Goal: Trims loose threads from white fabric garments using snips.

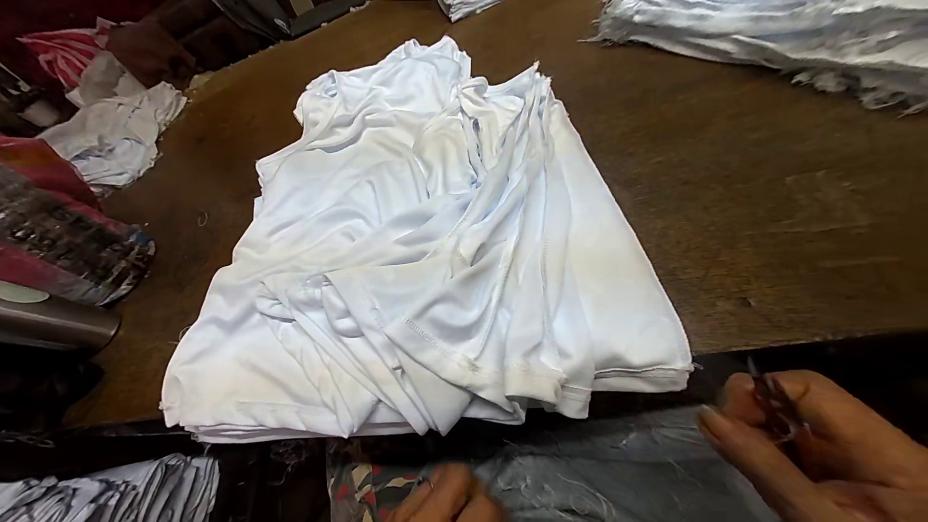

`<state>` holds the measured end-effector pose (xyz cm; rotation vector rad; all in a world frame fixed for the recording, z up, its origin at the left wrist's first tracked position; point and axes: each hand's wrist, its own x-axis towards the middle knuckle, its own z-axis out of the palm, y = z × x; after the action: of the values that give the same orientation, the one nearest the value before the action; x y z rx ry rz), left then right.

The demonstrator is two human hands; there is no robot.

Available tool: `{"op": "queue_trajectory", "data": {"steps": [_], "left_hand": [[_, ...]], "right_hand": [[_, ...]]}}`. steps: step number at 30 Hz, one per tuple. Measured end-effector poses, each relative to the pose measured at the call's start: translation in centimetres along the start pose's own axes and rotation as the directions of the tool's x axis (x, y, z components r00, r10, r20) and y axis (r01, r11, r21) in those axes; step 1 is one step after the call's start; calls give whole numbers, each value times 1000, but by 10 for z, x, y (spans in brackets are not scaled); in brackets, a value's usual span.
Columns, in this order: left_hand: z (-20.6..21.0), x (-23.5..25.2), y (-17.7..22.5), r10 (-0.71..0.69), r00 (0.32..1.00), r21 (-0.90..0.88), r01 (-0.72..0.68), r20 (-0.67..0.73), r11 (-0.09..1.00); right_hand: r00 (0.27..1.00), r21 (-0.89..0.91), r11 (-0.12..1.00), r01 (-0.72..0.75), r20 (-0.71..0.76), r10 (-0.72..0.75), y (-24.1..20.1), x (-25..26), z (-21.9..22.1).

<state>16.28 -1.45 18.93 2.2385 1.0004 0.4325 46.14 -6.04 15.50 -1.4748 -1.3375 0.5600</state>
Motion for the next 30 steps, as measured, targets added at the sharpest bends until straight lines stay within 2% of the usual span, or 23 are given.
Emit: {"op": "queue_trajectory", "data": {"steps": [3,6,9,12,14,16,18,21,26,28,30], "left_hand": [[13,20,13,110,990,-64,-116,-85,991],[23,42,33,205,968,-127,-223,-144,966],[33,67,49,289,948,2,-291,-133,957],[52,94,45,375,891,86,-365,-257,927],[59,112,44,393,866,187,-349,-310,918],[62,125,43,389,870,253,-320,-304,913],[61,132,40,378,864,208,-324,-332,923],[50,134,36,316,870,-1,-342,-379,940],[28,127,30,203,938,-325,-292,-282,899],[25,124,28,192,947,-365,-280,-259,888],[24,121,28,188,936,-312,-282,-297,907]], "right_hand": [[981,15,983,-183,-67,184,7,-2,-9],[963,78,963,-259,-58,264,9,-1,-10],[946,145,939,-312,-49,322,8,2,-3],[931,255,912,-321,-91,353,10,7,8],[912,410,846,-340,-74,403,5,10,8],[908,537,773,-336,-33,418,-3,12,5],[923,570,759,-314,-4,385,-7,15,1],[961,489,834,-255,32,275,-6,16,-2],[983,344,924,-166,-15,182,-6,22,21],[987,342,930,-138,-34,159,-7,25,29],[991,318,945,-80,-80,111,-5,26,35]]}}
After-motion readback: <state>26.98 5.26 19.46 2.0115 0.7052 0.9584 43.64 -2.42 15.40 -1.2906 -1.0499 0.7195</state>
